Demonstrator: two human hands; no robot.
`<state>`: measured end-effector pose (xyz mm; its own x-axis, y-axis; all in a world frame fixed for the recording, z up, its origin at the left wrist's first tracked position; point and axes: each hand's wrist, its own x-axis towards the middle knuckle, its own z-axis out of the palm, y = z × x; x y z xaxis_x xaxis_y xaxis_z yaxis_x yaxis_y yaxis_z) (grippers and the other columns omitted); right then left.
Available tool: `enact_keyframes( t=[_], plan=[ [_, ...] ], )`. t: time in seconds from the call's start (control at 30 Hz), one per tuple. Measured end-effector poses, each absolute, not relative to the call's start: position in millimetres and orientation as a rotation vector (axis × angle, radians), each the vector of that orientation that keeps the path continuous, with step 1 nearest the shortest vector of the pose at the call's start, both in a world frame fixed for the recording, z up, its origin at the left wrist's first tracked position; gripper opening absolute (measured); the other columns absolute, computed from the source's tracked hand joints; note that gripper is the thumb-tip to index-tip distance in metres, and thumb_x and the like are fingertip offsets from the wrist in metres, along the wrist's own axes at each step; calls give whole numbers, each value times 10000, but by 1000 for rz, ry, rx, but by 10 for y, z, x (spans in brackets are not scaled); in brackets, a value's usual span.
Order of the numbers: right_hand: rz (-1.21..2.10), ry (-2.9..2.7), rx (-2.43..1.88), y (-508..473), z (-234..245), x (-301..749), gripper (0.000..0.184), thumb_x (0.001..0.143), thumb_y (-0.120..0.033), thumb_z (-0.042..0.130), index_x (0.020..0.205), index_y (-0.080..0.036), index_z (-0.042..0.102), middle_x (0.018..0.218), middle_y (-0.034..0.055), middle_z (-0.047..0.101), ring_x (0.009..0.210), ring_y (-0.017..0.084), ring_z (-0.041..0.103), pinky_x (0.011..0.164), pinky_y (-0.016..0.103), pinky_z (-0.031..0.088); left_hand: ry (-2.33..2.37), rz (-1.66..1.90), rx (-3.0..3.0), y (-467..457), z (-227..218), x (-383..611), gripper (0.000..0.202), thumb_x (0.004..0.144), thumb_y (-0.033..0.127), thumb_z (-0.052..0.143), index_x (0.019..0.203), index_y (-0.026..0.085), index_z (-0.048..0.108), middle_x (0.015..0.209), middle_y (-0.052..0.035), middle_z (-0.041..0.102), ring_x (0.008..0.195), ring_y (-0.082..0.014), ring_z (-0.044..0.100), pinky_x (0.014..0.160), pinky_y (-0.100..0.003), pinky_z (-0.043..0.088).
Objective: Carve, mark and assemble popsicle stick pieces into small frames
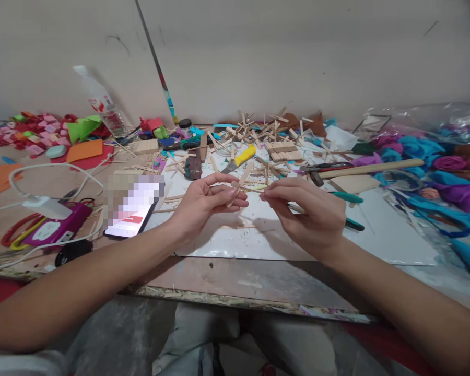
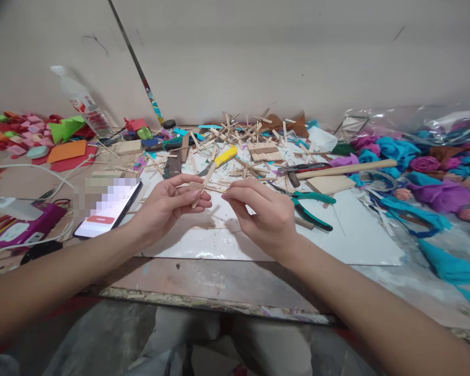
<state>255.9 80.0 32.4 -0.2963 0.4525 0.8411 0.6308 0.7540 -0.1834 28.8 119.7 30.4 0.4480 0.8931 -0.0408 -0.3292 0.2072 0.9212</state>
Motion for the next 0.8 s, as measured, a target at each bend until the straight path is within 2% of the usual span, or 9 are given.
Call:
enact_keyframes(
  t=[0.13, 0.2, 0.3, 0.4, 0.5, 0.63, 0.8],
  plan=[
    [-332, -2001, -825, 814, 269, 2557, 251, 913, -2, 690, 1030, -224, 689, 978, 63, 794, 853, 171, 759, 747, 278, 579, 660, 910, 1043, 1177, 303, 300, 344, 827, 259, 891, 1064, 175, 656, 941, -78, 836, 874, -188, 811, 820, -269, 632],
    [-260, -2015, -822, 826, 225, 2532, 230, 922, -23, 688, 1020, -231, 677, 988, 60, 786, 861, 170, 751, 727, 274, 586, 635, 890, 1046, 1159, 300, 316, 352, 835, 243, 883, 1035, 191, 597, 939, -79, 840, 869, -189, 815, 797, -265, 637],
    [222, -1859, -879, 845, 179, 2484, 151, 924, -131, 747, 950, -238, 643, 966, 41, 743, 881, 166, 740, 717, 264, 624, 617, 902, 1058, 1140, 302, 334, 373, 846, 235, 871, 946, 203, 514, 910, -68, 841, 837, -185, 818, 769, -259, 639],
    [741, -1597, -915, 860, 194, 2466, 270, 850, -259, 864, 941, -239, 611, 1042, 34, 718, 947, 182, 753, 754, 290, 660, 622, 981, 1097, 1159, 308, 324, 379, 859, 245, 861, 882, 200, 486, 897, -48, 837, 848, -176, 817, 788, -255, 638],
    [1117, -1424, -956, 876, 243, 2482, 343, 841, -359, 881, 1025, -234, 620, 1027, 28, 737, 837, 190, 780, 670, 299, 655, 635, 1043, 1148, 1199, 308, 292, 367, 862, 261, 858, 869, 203, 495, 907, -28, 834, 842, -173, 813, 810, -275, 636],
    [1550, -1291, -1000, 901, 264, 2492, 361, 885, -479, 818, 1029, -171, 697, 780, 55, 766, 546, 161, 695, 486, 257, 549, 657, 1052, 1195, 1217, 302, 268, 353, 866, 303, 858, 874, 213, 517, 930, -21, 833, 773, -161, 795, 789, -288, 623],
    [1695, -1220, -978, 917, 268, 2490, 332, 860, -444, 813, 834, -116, 771, 540, 51, 670, 393, 93, 506, 390, 203, 335, 698, 1023, 1208, 1202, 295, 283, 276, 864, 331, 866, 927, 206, 628, 911, -27, 831, 780, -157, 787, 802, -290, 621]
  ],
)
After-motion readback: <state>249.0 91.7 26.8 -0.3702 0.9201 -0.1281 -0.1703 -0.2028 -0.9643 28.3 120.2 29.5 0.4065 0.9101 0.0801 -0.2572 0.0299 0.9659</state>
